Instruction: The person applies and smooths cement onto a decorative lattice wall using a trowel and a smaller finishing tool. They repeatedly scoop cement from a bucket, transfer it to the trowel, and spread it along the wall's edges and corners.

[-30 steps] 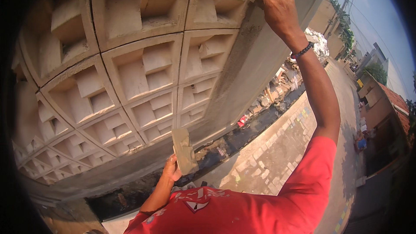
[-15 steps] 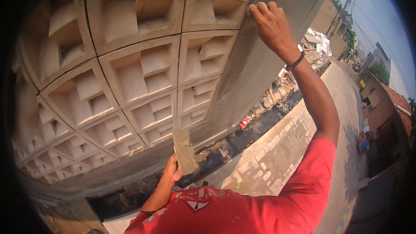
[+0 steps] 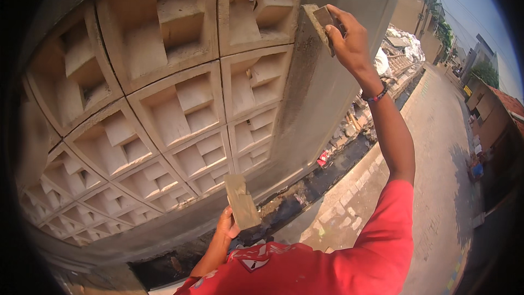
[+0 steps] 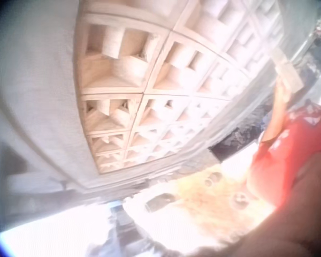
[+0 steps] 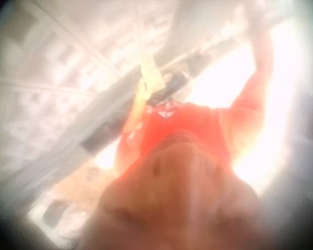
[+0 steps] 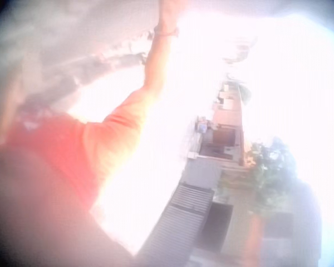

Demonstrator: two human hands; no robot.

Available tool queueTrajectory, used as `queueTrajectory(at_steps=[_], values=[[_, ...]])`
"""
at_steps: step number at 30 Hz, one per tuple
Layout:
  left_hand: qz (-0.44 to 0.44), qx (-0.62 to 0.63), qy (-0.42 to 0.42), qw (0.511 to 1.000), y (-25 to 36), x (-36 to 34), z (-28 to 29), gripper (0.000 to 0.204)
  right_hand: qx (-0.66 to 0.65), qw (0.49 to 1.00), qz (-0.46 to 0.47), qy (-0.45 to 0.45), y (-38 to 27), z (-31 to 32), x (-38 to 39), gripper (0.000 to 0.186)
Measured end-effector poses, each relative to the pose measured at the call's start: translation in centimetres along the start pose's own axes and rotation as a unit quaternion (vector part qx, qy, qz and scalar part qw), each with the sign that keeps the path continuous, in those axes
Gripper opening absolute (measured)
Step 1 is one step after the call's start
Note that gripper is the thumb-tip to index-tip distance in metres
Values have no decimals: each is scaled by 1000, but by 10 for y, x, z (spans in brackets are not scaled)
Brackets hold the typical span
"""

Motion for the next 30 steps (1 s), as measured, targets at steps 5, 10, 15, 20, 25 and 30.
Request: queueTrajectory(at_steps=[5, 10, 15, 20, 25, 30], values=[[-12, -24, 8, 1000, 8, 4, -2, 58, 64, 996, 0, 66, 19, -2, -26, 39], [-19, -29, 12, 999, 8, 6, 1, 59, 100, 991, 47, 73, 28, -26, 17, 39], [-24, -28, 18, 999, 10, 11, 0, 59, -48, 985, -150, -75, 49, -32, 104, 43], [-4, -36, -5, 999, 20, 14, -21, 52, -597, 711, -366, -69, 51, -33, 134, 58], [-5, -35, -10, 999, 19, 6, -23, 50, -637, 690, -333, -89, 48, -25, 124, 54], [-4, -27, -14, 1000, 18, 6, -25, 53, -248, 957, -151, -21, 53, -17, 85, 36]])
Point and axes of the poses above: each hand's wrist, its own x-axis away from the middle knuckle, its own z-axis out of the back of the hand, y = z × x, the point moved 4 cm from there along -x, towards the middle knuckle, and after that the axes turned 6 degrees about y, right-handed, at the moved point
